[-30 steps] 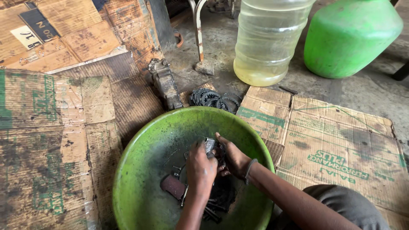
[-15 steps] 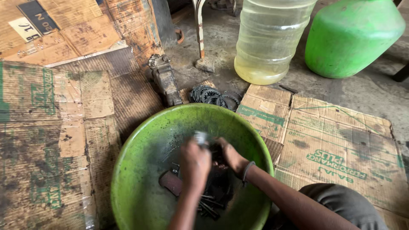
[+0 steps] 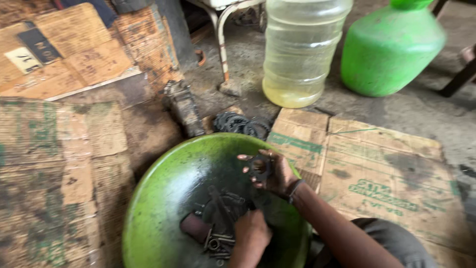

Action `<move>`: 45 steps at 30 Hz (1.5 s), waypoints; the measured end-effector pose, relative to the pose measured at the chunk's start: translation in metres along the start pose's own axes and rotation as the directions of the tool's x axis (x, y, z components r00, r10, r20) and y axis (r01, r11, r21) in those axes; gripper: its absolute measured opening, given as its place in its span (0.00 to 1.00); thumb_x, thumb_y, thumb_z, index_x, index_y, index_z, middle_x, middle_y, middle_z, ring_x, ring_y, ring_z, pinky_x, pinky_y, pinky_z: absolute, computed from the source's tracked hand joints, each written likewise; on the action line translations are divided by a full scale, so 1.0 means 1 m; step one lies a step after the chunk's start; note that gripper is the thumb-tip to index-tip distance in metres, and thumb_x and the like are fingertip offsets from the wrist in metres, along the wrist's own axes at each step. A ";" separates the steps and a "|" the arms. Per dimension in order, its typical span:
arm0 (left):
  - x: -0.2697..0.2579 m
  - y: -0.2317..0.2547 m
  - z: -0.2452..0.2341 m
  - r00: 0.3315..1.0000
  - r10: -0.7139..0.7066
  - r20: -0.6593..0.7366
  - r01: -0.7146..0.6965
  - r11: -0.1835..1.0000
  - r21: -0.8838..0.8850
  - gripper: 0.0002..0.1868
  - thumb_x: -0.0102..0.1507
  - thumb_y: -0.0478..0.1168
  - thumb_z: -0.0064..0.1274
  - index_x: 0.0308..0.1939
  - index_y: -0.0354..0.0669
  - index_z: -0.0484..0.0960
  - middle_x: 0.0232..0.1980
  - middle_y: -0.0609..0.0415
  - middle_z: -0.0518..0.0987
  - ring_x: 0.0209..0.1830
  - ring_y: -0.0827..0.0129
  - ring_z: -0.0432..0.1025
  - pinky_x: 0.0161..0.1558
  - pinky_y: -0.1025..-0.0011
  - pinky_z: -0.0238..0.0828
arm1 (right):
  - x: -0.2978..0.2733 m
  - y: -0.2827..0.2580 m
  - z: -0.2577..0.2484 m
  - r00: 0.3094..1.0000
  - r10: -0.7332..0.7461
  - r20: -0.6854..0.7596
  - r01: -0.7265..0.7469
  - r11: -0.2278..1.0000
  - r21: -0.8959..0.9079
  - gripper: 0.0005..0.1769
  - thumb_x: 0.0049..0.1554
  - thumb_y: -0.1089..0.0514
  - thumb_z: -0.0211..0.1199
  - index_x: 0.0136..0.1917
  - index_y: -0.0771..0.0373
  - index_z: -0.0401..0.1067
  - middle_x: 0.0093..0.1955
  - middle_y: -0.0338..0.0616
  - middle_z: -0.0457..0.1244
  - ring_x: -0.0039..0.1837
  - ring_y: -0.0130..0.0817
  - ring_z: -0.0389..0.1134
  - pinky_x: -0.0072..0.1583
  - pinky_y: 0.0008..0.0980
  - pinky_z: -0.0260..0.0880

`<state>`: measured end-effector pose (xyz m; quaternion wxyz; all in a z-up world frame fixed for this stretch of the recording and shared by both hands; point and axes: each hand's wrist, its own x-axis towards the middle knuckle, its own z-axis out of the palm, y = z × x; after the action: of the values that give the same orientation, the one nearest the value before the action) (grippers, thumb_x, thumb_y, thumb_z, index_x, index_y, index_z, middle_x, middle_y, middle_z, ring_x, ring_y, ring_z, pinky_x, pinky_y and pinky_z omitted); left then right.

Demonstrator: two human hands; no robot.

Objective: The person cleans various metal engine components in a green plastic basin by hand, pouring fluid from a bottle over them and wiping them.

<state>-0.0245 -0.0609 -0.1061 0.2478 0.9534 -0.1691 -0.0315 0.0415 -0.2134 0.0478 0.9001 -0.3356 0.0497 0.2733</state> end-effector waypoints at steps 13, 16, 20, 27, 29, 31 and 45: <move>0.000 0.077 -0.160 0.886 -0.163 -0.435 0.022 0.950 -0.313 0.12 0.64 0.37 0.51 0.49 0.36 0.80 0.46 0.39 0.80 0.43 0.50 0.77 0.43 0.54 0.74 | 0.046 0.062 -0.028 0.973 -0.125 -0.196 0.106 0.989 -0.105 0.15 0.65 0.57 0.45 0.50 0.62 0.72 0.43 0.43 0.69 0.46 0.34 0.68 0.54 0.34 0.73; 0.002 0.080 -0.150 0.866 -0.073 -0.495 0.007 0.991 -0.134 0.14 0.64 0.39 0.52 0.48 0.29 0.77 0.47 0.33 0.77 0.43 0.46 0.76 0.42 0.53 0.74 | 0.057 0.064 -0.046 0.948 -0.169 -0.270 0.128 0.979 -0.162 0.14 0.64 0.53 0.47 0.45 0.60 0.71 0.39 0.41 0.67 0.42 0.34 0.66 0.51 0.33 0.72; 0.005 0.063 -0.156 0.907 -0.209 -0.365 0.155 0.973 -0.173 0.14 0.65 0.39 0.49 0.46 0.28 0.75 0.45 0.33 0.76 0.41 0.48 0.76 0.43 0.54 0.75 | 0.065 0.072 -0.050 0.932 -0.204 -0.300 0.170 0.976 -0.134 0.14 0.65 0.55 0.50 0.48 0.59 0.77 0.36 0.36 0.65 0.40 0.29 0.62 0.47 0.29 0.64; -0.003 0.076 -0.144 0.786 0.062 -0.615 -0.077 0.997 0.001 0.13 0.60 0.36 0.48 0.43 0.29 0.76 0.43 0.33 0.77 0.44 0.43 0.74 0.48 0.51 0.74 | 0.055 0.068 -0.047 0.997 -0.071 -0.038 0.059 0.967 -0.248 0.28 0.65 0.47 0.43 0.55 0.71 0.76 0.49 0.48 0.72 0.48 0.33 0.69 0.59 0.28 0.68; 0.002 0.065 -0.163 0.894 -0.180 -0.411 0.156 0.983 -0.091 0.13 0.64 0.37 0.46 0.48 0.28 0.76 0.45 0.33 0.76 0.42 0.47 0.75 0.42 0.53 0.75 | 0.063 0.080 -0.054 0.955 -0.211 -0.210 0.147 0.948 -0.284 0.24 0.68 0.51 0.44 0.66 0.70 0.69 0.56 0.48 0.69 0.55 0.37 0.68 0.63 0.36 0.67; -0.003 0.068 -0.166 0.911 -0.264 -0.318 0.231 0.963 -0.138 0.12 0.64 0.37 0.45 0.48 0.32 0.76 0.46 0.35 0.77 0.43 0.47 0.76 0.44 0.54 0.75 | 0.076 0.087 -0.069 0.948 -0.245 -0.202 0.159 0.918 -0.363 0.25 0.66 0.53 0.44 0.69 0.69 0.68 0.61 0.45 0.69 0.60 0.34 0.68 0.66 0.33 0.65; -0.003 0.030 -0.175 0.896 -0.352 -0.269 0.280 0.921 -0.271 0.10 0.66 0.33 0.46 0.46 0.32 0.80 0.44 0.40 0.79 0.38 0.53 0.76 0.41 0.57 0.77 | 0.043 0.046 -0.020 0.935 -0.206 -0.288 0.218 0.976 0.011 0.23 0.62 0.42 0.54 0.54 0.65 0.72 0.43 0.52 0.71 0.40 0.37 0.70 0.40 0.32 0.70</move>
<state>-0.0112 -0.0036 0.0610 0.3695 0.9266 0.0351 0.0606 0.0553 -0.1772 -0.0061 0.9147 -0.3553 0.1484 0.1224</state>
